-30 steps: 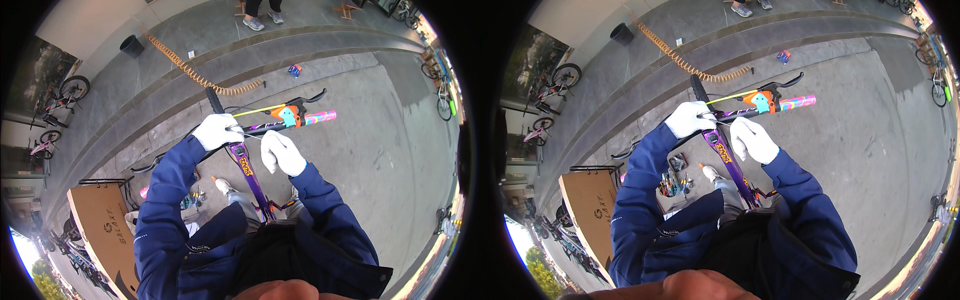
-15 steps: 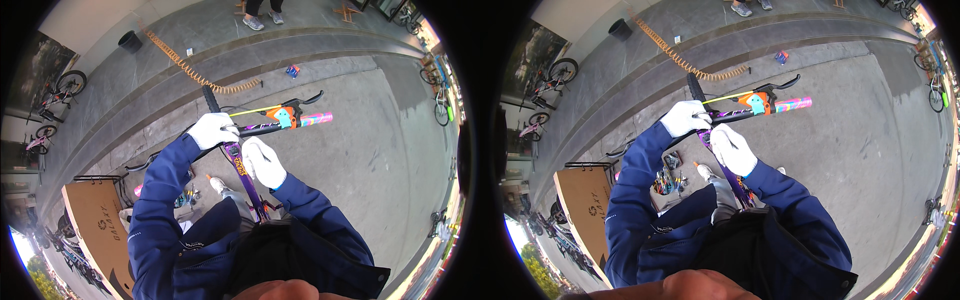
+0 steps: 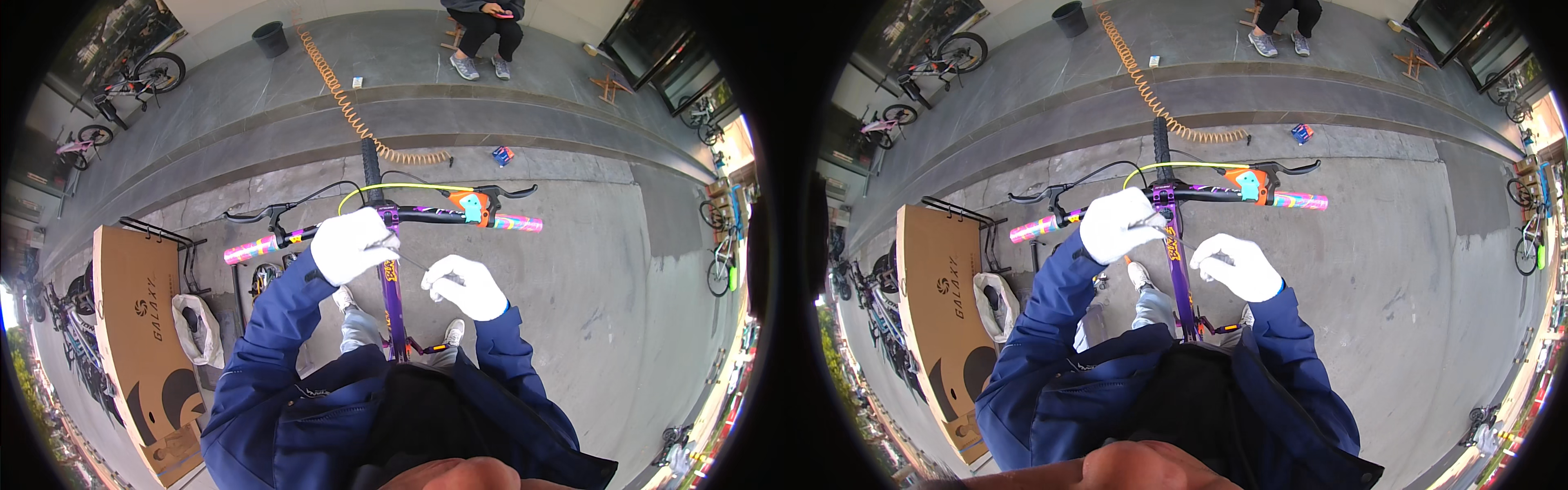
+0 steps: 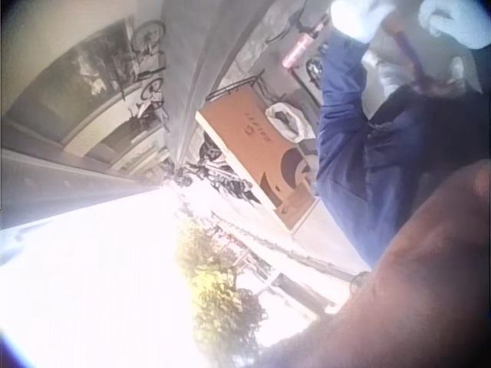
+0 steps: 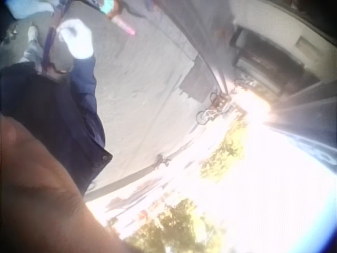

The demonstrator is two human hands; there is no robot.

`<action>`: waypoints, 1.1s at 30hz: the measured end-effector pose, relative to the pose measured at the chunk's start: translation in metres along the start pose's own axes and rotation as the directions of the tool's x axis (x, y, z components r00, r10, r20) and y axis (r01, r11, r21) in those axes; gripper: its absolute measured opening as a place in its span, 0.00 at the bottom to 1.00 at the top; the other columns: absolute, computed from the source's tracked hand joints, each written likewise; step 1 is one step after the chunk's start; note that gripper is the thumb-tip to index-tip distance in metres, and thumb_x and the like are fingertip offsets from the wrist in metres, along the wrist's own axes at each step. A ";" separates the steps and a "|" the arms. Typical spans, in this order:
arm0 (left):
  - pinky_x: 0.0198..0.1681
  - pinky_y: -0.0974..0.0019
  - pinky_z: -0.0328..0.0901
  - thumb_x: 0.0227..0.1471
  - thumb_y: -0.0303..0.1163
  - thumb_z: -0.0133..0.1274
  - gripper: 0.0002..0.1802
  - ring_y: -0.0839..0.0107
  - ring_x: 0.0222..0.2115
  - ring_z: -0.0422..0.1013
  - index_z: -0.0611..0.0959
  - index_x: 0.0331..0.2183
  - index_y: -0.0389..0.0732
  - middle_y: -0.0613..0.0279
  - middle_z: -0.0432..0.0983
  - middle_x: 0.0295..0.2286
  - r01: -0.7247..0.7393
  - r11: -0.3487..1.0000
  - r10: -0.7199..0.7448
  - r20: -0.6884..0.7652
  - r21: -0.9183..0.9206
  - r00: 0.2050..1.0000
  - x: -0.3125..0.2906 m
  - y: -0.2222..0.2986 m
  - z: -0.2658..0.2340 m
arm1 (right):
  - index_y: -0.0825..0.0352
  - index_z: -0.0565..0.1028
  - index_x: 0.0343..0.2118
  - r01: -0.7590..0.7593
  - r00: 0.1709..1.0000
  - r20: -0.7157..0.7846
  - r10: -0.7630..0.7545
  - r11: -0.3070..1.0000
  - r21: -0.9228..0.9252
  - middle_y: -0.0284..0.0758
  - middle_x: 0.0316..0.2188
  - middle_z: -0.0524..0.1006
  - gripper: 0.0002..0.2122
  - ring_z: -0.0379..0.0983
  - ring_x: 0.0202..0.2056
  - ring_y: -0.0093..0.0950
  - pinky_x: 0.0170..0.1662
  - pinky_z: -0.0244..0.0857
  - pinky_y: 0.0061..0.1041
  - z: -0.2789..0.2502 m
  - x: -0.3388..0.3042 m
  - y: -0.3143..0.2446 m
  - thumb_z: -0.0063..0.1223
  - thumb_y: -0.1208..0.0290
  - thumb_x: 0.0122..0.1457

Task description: The person adjusts the handlebar stem and brake levers on a purple bicycle using a screwdriver. They tighten bolts on the stem and reposition the brake levers, then briefly touch the seat.

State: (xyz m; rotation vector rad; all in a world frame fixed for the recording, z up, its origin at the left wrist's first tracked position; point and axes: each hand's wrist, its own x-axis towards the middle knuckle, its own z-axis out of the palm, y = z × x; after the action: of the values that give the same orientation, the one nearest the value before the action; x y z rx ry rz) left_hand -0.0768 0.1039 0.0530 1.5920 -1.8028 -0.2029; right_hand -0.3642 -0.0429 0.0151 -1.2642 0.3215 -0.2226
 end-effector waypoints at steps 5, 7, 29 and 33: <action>0.38 0.57 0.76 0.54 0.39 0.73 0.13 0.55 0.34 0.81 0.92 0.39 0.42 0.58 0.81 0.33 0.270 0.957 -0.264 0.070 -0.105 0.962 -0.077 0.041 0.066 | 0.65 0.79 0.55 -0.026 0.998 0.036 0.046 0.901 -0.433 0.37 0.39 0.88 0.12 0.86 0.35 0.30 0.42 0.79 0.30 0.028 -0.010 0.028 0.60 0.75 0.71; 0.39 0.57 0.76 0.55 0.38 0.73 0.14 0.53 0.35 0.81 0.92 0.40 0.42 0.57 0.81 0.34 0.360 0.932 -0.357 0.056 -0.052 0.932 -0.106 0.054 0.086 | 0.59 0.80 0.55 0.059 0.994 0.104 0.021 0.706 -0.706 0.43 0.40 0.87 0.12 0.86 0.38 0.47 0.44 0.79 0.41 0.038 -0.014 0.042 0.61 0.68 0.70; 0.34 0.39 0.70 0.72 0.52 0.53 0.27 0.38 0.31 0.79 0.82 0.27 0.42 0.44 0.81 0.26 0.815 0.407 -0.527 -0.622 0.413 0.579 -0.155 -0.087 -0.071 | 0.58 0.81 0.27 -0.212 0.915 -0.031 -0.401 -0.414 -0.885 0.35 0.27 0.82 0.12 0.81 0.35 0.39 0.37 0.77 0.40 -0.157 0.041 -0.034 0.72 0.56 0.50; 0.35 0.40 0.70 0.71 0.55 0.53 0.28 0.39 0.32 0.80 0.84 0.28 0.42 0.44 0.82 0.28 0.839 0.363 -0.595 -0.592 0.405 0.543 -0.153 -0.084 -0.072 | 0.58 0.82 0.27 -0.134 0.947 0.012 -0.321 -0.429 -0.893 0.35 0.27 0.82 0.13 0.82 0.35 0.39 0.37 0.76 0.41 -0.159 0.040 -0.043 0.71 0.54 0.51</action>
State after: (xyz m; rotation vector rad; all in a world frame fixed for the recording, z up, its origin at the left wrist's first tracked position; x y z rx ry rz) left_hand 0.0309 0.2482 -0.0012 2.6994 -0.7254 0.3699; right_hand -0.3835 -0.2114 0.0092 -3.2794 0.7397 -0.2664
